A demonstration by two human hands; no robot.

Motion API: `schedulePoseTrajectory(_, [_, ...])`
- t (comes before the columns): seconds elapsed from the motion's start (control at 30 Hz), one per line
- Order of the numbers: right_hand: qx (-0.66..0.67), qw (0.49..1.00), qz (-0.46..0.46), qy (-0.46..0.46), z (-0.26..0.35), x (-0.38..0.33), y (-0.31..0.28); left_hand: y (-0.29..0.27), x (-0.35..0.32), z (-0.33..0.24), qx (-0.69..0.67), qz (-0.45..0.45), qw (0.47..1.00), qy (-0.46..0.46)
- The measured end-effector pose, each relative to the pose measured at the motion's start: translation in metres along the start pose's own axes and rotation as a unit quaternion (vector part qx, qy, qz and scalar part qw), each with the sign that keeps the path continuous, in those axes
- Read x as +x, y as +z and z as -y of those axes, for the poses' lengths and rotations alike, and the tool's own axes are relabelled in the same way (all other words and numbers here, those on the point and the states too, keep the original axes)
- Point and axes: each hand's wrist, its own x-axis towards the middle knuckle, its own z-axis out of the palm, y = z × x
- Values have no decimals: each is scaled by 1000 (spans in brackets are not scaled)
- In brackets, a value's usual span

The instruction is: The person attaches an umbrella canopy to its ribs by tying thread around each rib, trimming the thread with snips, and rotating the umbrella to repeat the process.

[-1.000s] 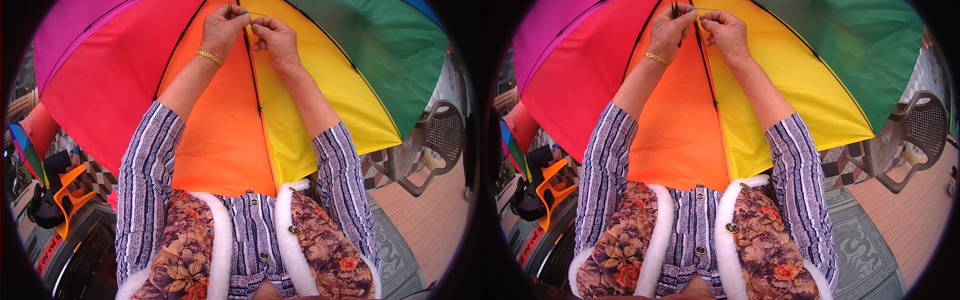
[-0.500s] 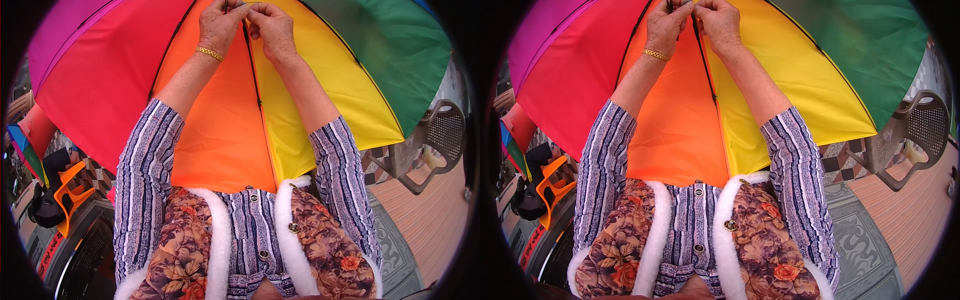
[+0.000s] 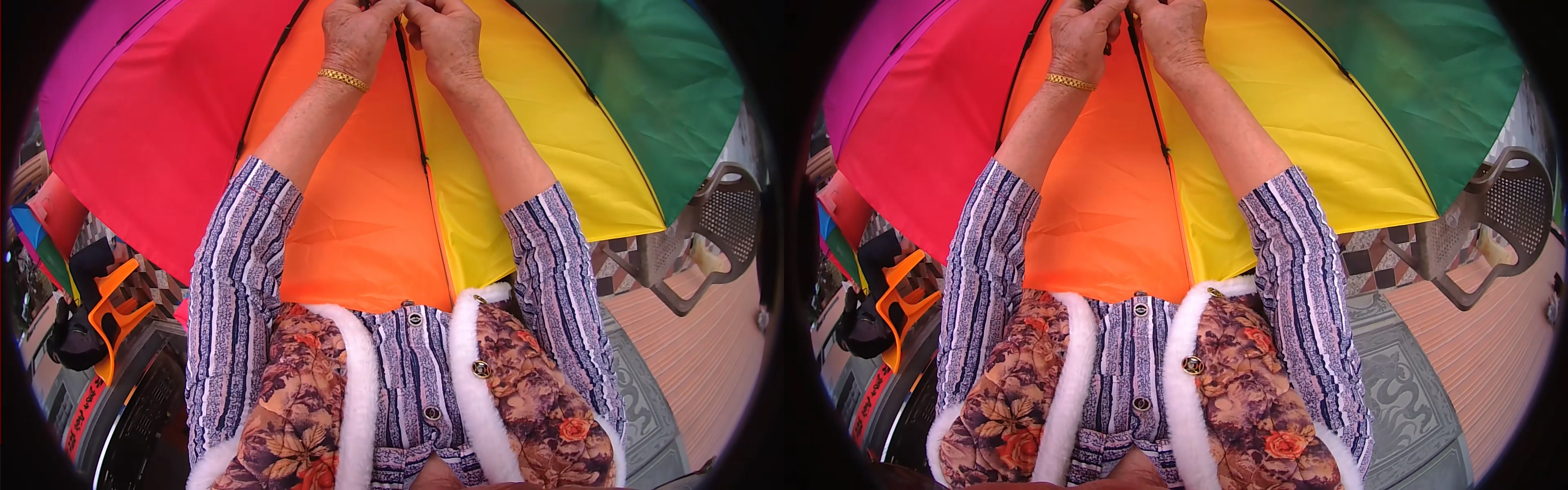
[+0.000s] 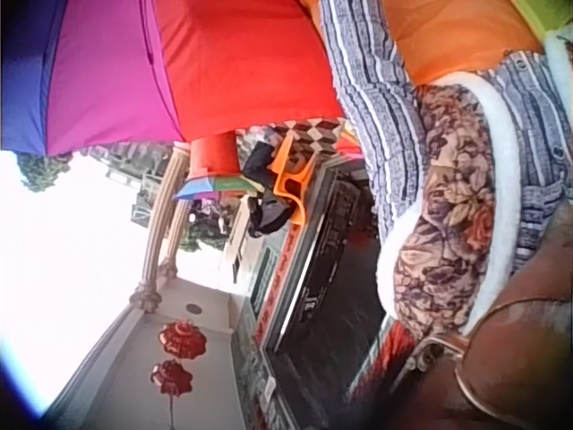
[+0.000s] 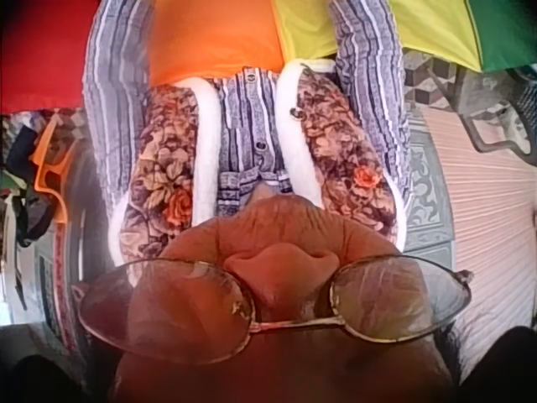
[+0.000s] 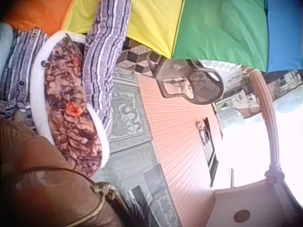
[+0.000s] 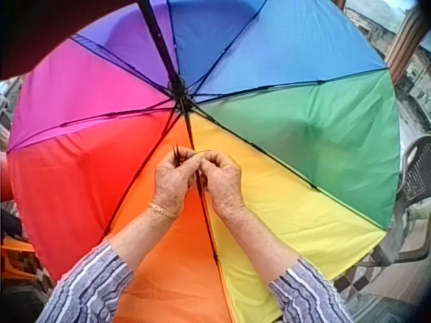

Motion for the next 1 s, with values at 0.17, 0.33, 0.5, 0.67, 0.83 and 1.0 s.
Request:
schedulePoseTrajectory(0.17, [-92, 991, -3, -98, -6, 4, -2, -5, 0, 3, 2, 4, 1000, -7])
schedulePoseTrajectory(0.33, [-105, 987, 0, -124, 3, -7, 6, 0, -3, 1, 7, -13, 999, 30])
schedulePoseTrajectory(0.5, [-43, 965, 76, -247, -1, -6, 3, 0, -2, 1, -1, -8, 999, 33])
schedulePoseTrajectory(0.67, [-43, 998, 23, 31, 15, -1, -3, 0, -2, 3, -14, -20, 1000, 5])
schedulePoseTrajectory(0.83, [141, 980, 71, 119, 29, 6, -16, 4, -2, -6, -33, -10, 999, 27])
schedulePoseTrajectory(1.0, [-229, 916, 279, 174, 61, -6, -53, -5, -2, -12, -39, 0, 999, -2])
